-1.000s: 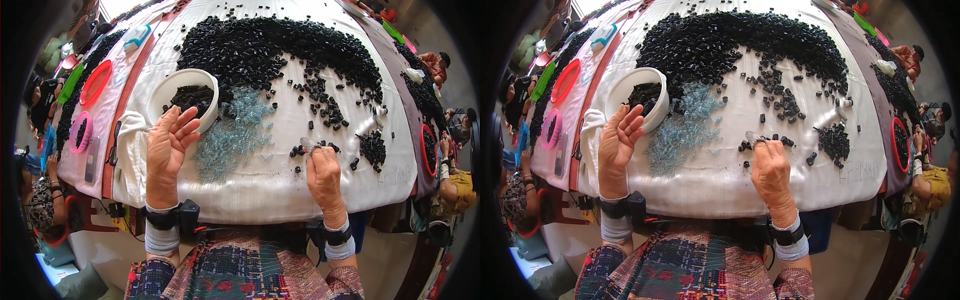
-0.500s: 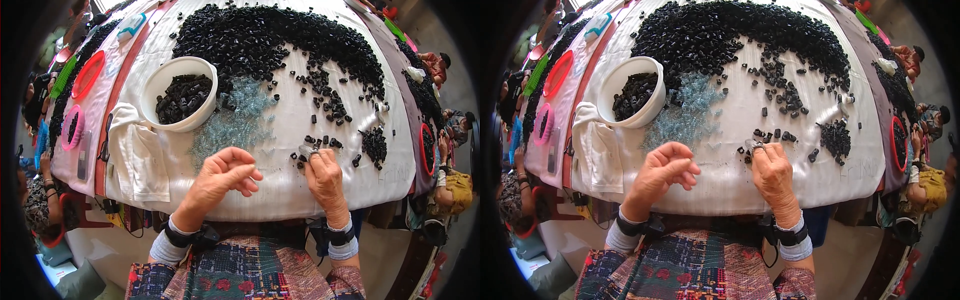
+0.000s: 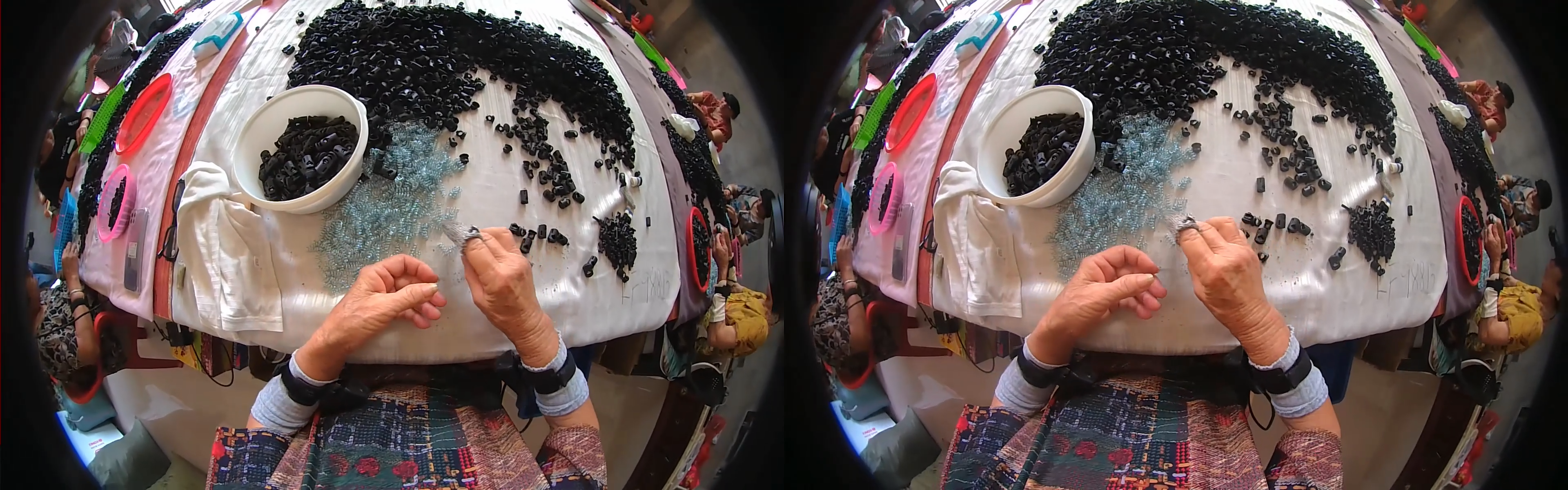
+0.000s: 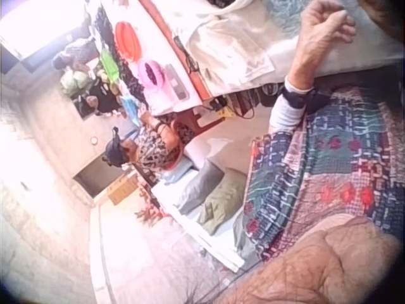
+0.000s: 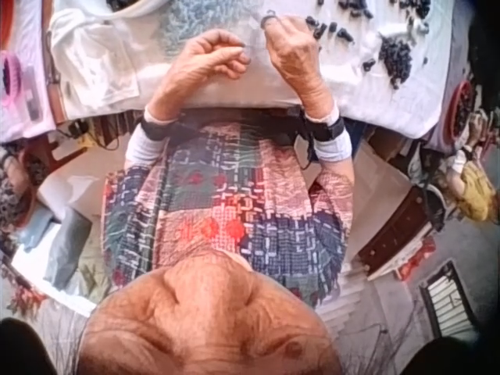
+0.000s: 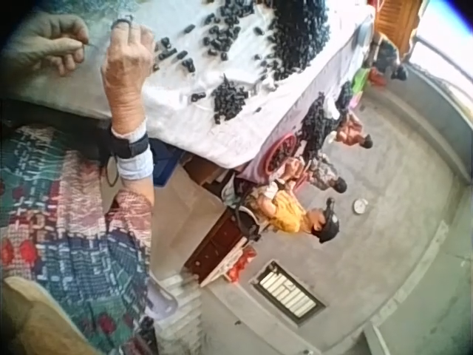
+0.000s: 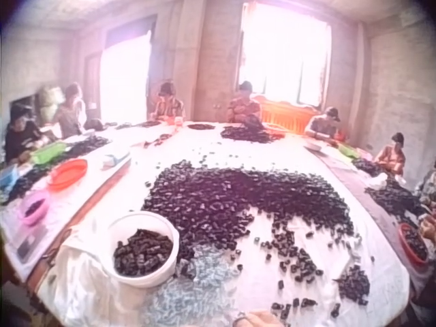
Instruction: Inspecting and sorting small black plastic shoe components at a workshop table.
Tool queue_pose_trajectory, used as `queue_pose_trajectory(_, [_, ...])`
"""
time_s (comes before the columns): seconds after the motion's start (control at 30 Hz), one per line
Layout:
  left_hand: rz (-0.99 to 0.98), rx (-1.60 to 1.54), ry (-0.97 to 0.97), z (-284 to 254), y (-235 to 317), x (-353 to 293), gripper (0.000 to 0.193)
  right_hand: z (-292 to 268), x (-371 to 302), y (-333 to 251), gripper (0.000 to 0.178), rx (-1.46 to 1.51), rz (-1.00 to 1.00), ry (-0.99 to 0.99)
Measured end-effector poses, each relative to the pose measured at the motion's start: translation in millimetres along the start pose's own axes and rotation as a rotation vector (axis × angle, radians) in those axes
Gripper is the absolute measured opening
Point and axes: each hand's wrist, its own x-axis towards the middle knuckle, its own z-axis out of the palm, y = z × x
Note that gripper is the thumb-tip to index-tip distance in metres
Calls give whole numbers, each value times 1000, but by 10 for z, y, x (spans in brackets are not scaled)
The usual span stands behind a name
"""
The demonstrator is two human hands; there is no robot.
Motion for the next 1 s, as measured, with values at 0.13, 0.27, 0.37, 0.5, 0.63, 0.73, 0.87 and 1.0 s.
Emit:
queue_pose_trajectory(0.13, [1,-25,4,-33,-29,4,28,70,10,-3,22,-114,-67,-73])
queue_pose_trajectory(0.27, [-6,-46,18,-5,-6,-5,24,-70,-118,-6,23,-91,-41,-71])
queue_pose_trajectory(0.37, [-12,-43,39,14,6,-3,20,-221,-229,99,26,-70,89,107])
queue_pose_trajectory(0.5, [0,-6,22,6,4,0,26,-301,-318,181,27,-56,215,114])
queue_pose_trajectory(0.63, [-3,-8,29,0,-3,-4,24,-305,-265,107,24,-158,95,89])
queue_pose_trajectory(0.73, [-3,-18,36,5,-12,-11,23,-313,-369,213,25,-135,191,80])
queue_pose_trajectory(0.87, [5,-25,37,-2,-27,-4,23,-335,-374,209,24,-180,161,44])
queue_pose_trajectory(1.0, [3,-21,49,15,-19,-13,23,-262,-338,187,25,-260,122,31])
